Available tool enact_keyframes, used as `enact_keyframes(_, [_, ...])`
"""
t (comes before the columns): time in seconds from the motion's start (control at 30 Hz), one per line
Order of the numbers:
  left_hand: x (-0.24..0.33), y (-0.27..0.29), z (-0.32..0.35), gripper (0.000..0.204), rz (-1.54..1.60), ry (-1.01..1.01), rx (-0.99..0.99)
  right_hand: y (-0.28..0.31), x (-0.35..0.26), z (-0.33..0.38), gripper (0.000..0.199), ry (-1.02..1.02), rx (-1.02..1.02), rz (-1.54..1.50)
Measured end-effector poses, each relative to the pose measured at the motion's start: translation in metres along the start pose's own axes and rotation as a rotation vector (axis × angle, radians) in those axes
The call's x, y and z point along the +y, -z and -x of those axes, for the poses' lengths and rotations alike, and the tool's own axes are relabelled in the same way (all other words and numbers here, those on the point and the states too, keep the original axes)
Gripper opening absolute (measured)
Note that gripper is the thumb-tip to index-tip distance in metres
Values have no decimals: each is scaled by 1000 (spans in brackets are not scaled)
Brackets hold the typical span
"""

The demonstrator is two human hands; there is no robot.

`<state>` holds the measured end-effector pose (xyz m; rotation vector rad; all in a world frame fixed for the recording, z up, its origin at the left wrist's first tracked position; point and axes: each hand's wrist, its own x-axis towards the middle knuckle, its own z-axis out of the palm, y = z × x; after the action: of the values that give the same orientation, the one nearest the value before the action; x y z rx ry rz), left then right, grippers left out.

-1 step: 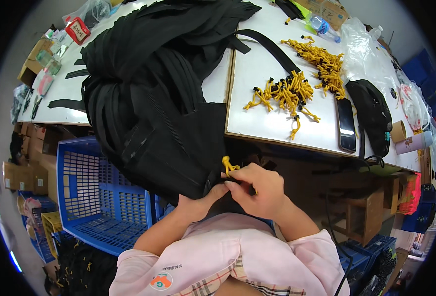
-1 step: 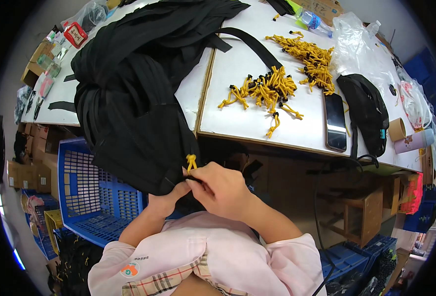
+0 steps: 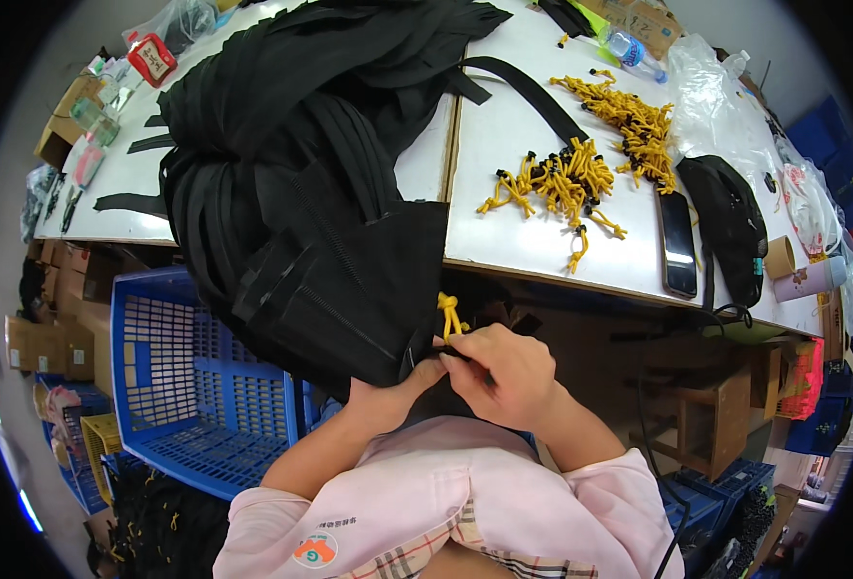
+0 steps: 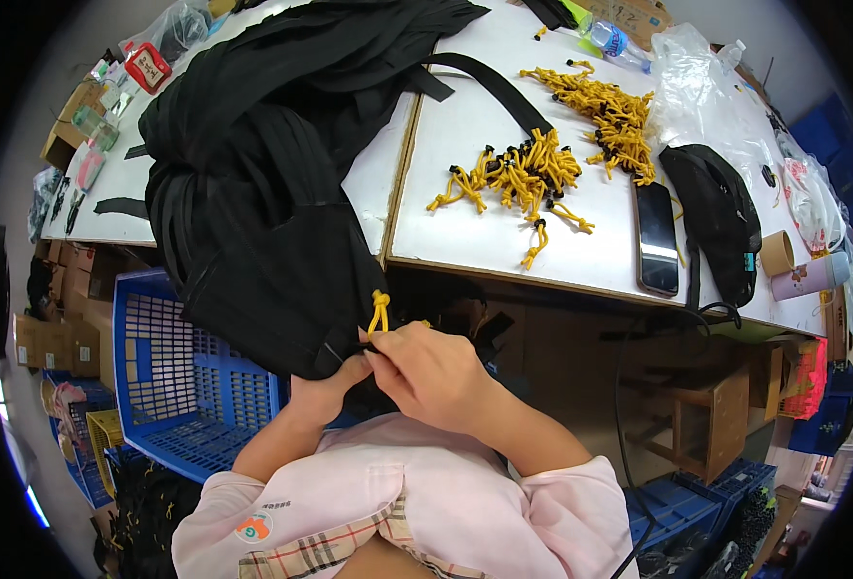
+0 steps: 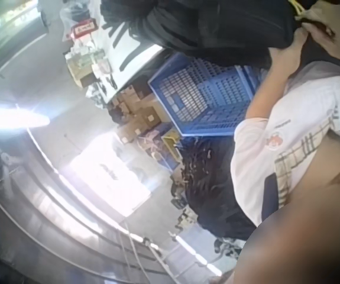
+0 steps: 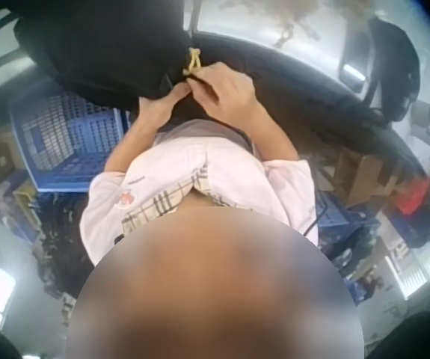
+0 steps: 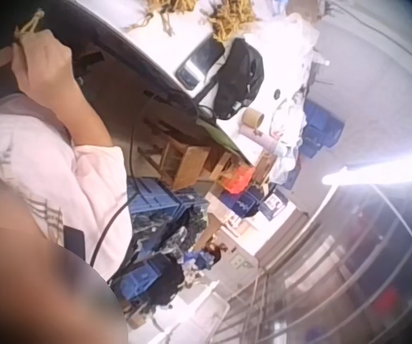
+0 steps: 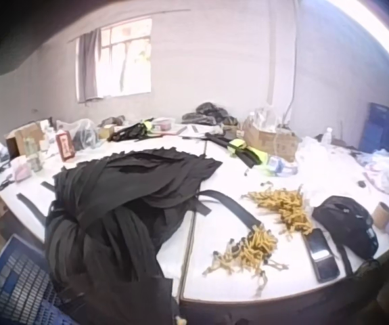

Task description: Attaching yellow plastic clips to black fabric straps at a workbench.

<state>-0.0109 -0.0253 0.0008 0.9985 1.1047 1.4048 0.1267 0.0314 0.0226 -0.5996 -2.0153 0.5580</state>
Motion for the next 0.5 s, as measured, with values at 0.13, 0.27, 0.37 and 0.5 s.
enact_keyframes(0.13, [0,-1,0,17,-48,90,13,-6,3,3,18,98,131,98])
enact_keyframes(0.27, [-3,-1,2,16,-58,-43,-26,8,-3,-4,15,-86,-78,-45])
enact_keyframes(0.37, [2,-3,1,20,-4,234,-74,16,0,-4,15,-222,-193,-191])
enact_keyframes(0.5, [1,6,-6,19,-87,125,-194,15,2,-4,15,-331,-186,-389])
